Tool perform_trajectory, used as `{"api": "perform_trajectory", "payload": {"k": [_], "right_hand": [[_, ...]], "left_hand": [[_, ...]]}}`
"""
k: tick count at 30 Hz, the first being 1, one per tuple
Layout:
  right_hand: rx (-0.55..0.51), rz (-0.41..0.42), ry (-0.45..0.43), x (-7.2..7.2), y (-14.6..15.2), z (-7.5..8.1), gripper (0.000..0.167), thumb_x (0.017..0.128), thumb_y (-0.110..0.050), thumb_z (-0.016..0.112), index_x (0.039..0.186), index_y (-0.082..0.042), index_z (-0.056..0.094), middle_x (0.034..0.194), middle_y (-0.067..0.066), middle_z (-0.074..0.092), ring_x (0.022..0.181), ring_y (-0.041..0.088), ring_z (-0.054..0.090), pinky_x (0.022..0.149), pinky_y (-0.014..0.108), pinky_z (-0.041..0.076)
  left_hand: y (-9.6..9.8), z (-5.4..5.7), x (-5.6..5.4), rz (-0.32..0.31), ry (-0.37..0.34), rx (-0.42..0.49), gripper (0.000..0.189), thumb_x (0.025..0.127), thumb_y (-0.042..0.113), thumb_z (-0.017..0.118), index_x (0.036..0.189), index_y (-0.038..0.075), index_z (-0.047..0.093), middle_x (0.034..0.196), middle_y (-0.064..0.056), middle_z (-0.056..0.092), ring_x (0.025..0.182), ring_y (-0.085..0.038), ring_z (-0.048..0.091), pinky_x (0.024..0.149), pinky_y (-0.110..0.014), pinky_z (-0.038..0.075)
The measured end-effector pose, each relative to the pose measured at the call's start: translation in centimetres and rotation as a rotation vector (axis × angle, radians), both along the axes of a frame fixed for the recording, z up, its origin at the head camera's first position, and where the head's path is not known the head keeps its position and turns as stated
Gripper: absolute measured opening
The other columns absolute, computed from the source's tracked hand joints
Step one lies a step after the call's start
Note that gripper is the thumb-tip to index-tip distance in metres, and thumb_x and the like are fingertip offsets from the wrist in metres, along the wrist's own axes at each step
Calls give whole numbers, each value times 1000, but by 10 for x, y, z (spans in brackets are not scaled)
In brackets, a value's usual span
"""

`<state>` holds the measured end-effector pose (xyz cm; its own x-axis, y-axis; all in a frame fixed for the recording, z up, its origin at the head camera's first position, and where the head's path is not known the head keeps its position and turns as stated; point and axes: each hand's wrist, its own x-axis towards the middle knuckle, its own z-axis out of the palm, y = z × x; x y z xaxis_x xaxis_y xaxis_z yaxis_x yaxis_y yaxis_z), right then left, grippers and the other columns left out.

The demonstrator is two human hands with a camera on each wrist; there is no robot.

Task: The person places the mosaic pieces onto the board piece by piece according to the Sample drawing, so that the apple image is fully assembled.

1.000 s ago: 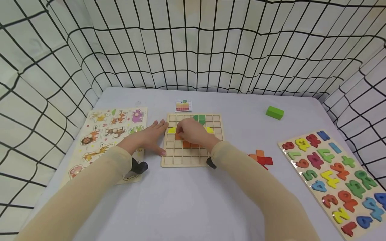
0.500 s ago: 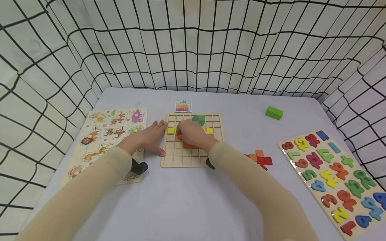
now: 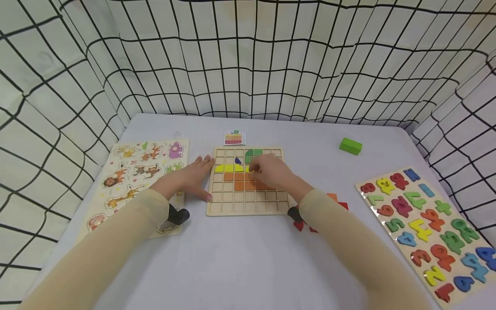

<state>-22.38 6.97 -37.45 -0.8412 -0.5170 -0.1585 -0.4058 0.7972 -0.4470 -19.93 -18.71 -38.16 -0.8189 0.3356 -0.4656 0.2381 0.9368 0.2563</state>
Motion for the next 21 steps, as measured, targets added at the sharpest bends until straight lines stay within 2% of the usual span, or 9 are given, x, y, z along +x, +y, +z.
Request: {"api": "perform_trajectory", "payload": {"k": [3, 8, 12, 17, 21], "right_hand": [[-7, -47, -25, 3, 37, -1, 15, 96, -16, 73, 108, -7, 76, 99, 6, 74, 92, 22, 63, 83, 34, 58], [15, -126, -43, 11, 96, -1, 19, 96, -10, 70, 114, -4, 74, 104, 10, 73, 96, 25, 62, 86, 38, 59], [40, -112, -96, 20, 130, -3, 24, 95, -12, 72, 117, -5, 75, 108, 9, 74, 100, 24, 63, 88, 40, 60], [38, -79, -202, 31, 146, -12, 26, 92, -20, 76, 117, -12, 76, 114, 6, 72, 104, 23, 60, 81, 31, 59], [50, -48, -193, 36, 145, -17, 24, 90, -20, 79, 113, -14, 76, 115, 7, 70, 106, 25, 59, 80, 31, 60]], "left_hand": [[0, 0, 0, -1, -4, -2, 123, 82, 48, 83, 163, 0, 5, 172, -21, -1, 159, -44, -2, 130, -56, 12], [0, 1, -1, 10, -19, -7, 123, 82, 48, 83, 164, 2, 4, 172, -20, -2, 159, -42, -4, 130, -55, 11], [0, 2, -1, 17, -29, -12, 123, 82, 48, 83, 164, 2, 4, 172, -19, -3, 159, -42, -5, 130, -56, 10], [-1, 1, -2, 6, -29, -10, 123, 82, 48, 83, 164, 1, 4, 172, -21, -3, 159, -43, -5, 129, -57, 11], [0, -1, -3, -2, -29, -7, 123, 83, 48, 83, 164, 1, 3, 172, -21, -4, 159, -43, -5, 129, -57, 10]]}}
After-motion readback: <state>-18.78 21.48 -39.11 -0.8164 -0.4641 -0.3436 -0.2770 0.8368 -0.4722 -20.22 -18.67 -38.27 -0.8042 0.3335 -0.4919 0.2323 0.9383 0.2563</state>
